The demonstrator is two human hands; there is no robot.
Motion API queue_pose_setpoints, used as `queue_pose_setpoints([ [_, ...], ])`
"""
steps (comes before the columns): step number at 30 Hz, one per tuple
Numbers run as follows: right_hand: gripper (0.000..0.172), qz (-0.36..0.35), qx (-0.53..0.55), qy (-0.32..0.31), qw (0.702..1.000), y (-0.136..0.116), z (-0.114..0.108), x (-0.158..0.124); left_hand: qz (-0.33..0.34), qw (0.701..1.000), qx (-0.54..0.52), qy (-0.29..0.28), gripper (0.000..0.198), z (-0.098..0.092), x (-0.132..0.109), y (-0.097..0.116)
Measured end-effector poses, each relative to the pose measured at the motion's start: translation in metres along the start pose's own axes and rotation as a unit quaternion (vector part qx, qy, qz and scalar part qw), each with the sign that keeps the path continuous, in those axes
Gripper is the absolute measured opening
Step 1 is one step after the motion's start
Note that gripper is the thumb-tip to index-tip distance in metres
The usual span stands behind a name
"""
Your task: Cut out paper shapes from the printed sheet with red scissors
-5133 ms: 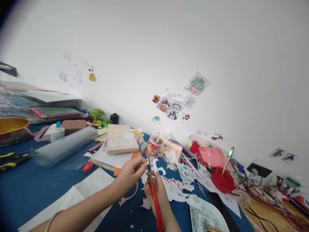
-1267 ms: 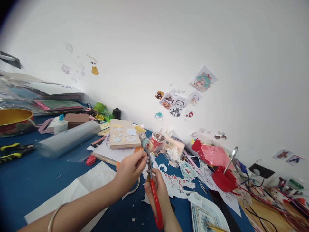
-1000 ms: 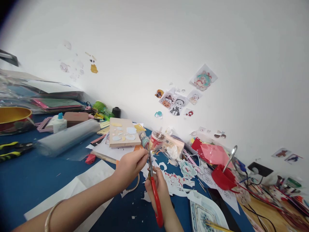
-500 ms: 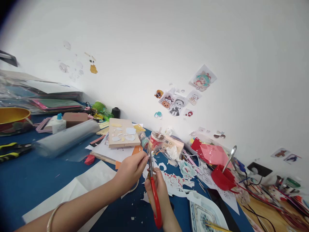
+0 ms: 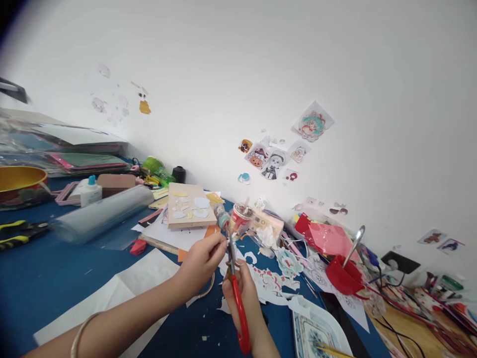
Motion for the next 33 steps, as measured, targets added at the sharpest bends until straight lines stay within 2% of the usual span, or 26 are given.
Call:
queue_pose_setpoints([
  [5,0.051,-0.011,0.018,-0.01,1.0,-0.001,-0.0002,-0.0008,-0.016,0.998,-0.065,0.003,0.025,0.0026,0.0001,-0.0009],
  [10,0.049,-0.022,0.022,-0.023,0.999,-0.0023,-0.0015,-0.0021,-0.018,0.997,-0.071,0.006,0.025,0.0037,-0.0004,-0.0005],
  [13,0.042,-0.023,0.022,-0.027,0.999,-0.0026,-0.0029,-0.0026,-0.018,0.997,-0.072,0.005,0.025,0.0033,-0.0006,-0.0006],
  [18,0.031,-0.014,0.02,-0.024,0.999,-0.0006,-0.0043,-0.004,-0.01,0.998,-0.06,0.004,0.025,0.0029,-0.0009,-0.001],
  [24,0.042,-0.009,0.031,-0.017,0.999,0.0029,-0.0033,-0.003,-0.007,0.999,-0.034,0.007,0.025,0.0006,-0.0012,0.0004],
  [29,0.043,-0.007,0.034,-0.014,0.999,0.0043,-0.0031,-0.003,0.002,1.0,-0.017,0.023,0.024,-0.0009,-0.0017,0.0006],
  [33,0.031,0.0,0.025,-0.011,1.0,0.0037,-0.0041,-0.0052,0.014,1.0,0.014,0.019,0.024,-0.0013,-0.0013,0.0011],
])
Point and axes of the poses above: each hand's wrist, its own x-axis towards the middle knuckle, its own z-axis out of the palm, y = z × x, the point moved 2 cm from there along x, towards the middle knuckle, and after that the axes turned 11 degrees about z, right-handed, at the moved point
